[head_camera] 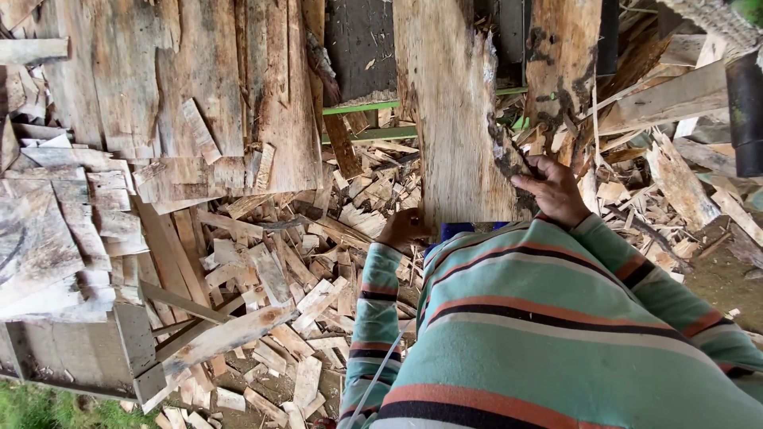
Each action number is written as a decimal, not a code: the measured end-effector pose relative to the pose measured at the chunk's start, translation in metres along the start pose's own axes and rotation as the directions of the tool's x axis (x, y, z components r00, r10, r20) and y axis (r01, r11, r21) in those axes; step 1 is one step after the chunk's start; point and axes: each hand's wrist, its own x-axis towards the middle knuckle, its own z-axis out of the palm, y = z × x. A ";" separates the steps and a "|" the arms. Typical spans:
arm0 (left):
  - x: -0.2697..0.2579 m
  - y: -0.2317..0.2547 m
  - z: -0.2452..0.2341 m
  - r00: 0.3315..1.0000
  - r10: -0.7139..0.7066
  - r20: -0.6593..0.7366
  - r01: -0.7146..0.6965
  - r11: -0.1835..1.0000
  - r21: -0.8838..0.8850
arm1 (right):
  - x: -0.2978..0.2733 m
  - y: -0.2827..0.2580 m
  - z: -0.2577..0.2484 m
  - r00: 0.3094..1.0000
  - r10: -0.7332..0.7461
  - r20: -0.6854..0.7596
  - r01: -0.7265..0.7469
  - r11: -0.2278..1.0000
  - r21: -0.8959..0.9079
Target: Cutting and trimming thin sheets of wood using a large industrial saw machine in a workshop.
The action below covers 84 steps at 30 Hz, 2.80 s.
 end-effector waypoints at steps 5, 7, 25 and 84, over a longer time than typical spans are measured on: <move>-0.002 0.003 0.010 0.995 0.099 0.020 -0.100 0.995 0.017 | 0.004 -0.004 -0.003 1.000 0.006 -0.011 -0.005 1.000 0.025; -0.008 0.005 0.016 0.991 0.131 0.022 -0.130 0.991 -0.007 | 0.002 -0.005 -0.003 0.999 0.030 -0.012 -0.029 0.996 0.081; -0.024 0.006 0.030 0.911 0.383 -0.154 -0.291 0.860 0.420 | 0.002 -0.021 0.005 0.996 0.086 -0.019 -0.076 0.948 0.310; 0.050 0.117 0.075 0.910 0.344 -0.230 -0.405 0.856 -0.323 | 0.009 -0.045 -0.022 0.832 -0.164 -0.530 -0.124 0.876 -0.466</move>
